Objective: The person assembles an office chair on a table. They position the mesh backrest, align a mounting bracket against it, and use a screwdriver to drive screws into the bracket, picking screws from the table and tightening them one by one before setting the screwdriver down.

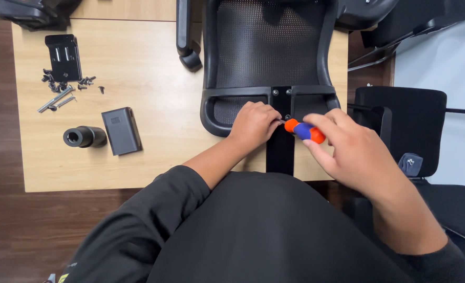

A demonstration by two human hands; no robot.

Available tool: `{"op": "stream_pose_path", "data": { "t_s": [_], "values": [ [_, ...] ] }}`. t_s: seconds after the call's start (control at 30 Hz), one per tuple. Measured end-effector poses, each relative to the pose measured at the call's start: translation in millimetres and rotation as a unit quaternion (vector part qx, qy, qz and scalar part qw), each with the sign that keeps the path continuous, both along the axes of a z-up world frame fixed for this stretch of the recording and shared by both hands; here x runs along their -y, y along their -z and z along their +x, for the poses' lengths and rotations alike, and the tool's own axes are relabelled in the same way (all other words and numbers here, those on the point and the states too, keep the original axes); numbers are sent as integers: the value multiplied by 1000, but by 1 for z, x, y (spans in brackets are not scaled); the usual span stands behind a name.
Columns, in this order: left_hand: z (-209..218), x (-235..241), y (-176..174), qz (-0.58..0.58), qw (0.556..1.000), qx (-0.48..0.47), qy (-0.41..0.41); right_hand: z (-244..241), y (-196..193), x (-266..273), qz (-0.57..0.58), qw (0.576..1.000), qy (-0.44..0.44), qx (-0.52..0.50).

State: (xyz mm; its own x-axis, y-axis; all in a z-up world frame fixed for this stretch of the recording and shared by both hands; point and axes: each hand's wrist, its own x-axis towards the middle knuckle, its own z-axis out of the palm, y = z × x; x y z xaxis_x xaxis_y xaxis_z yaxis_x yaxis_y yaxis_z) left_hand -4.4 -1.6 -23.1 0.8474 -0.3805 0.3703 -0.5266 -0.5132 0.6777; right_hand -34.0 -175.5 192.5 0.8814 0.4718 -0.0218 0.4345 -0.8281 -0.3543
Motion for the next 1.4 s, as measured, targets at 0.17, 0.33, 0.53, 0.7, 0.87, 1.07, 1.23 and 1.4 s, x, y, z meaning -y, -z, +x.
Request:
{"op": "stream_pose_path", "data": {
  "t_s": [0.17, 0.33, 0.53, 0.7, 0.87, 1.07, 1.23, 1.4],
  "values": [
    [1, 1, -1, 13, 1000, -4, 2, 0, 19, 4, -45, 995, 78, -32],
    [0, 2, -1, 26, 1000, -5, 9, 0, 16, 1, -85, 991, 105, -19],
    [0, 0, -3, 39, 999, -18, 5, -7, 9, -2, -58, 998, 6, 2],
    [0, 2, -2, 28, 1000, -3, -6, -5, 22, -1, -57, 996, 50, 53],
    [-1, 1, 1, 20, 1000, -8, -8, -8, 30, -7, -115, 988, 85, 63],
    [-6, -4, -8, -6, 999, -34, -6, -6, 27, -16, -168, 978, 98, 78],
    [-8, -8, -10, 2, 998, -58, -6, -1, 26, -16, -180, 976, 96, 80],
    [-10, -23, -10, -21, 995, -93, -28, 3, 16, -12, -61, 986, 139, 62]
  ]
}}
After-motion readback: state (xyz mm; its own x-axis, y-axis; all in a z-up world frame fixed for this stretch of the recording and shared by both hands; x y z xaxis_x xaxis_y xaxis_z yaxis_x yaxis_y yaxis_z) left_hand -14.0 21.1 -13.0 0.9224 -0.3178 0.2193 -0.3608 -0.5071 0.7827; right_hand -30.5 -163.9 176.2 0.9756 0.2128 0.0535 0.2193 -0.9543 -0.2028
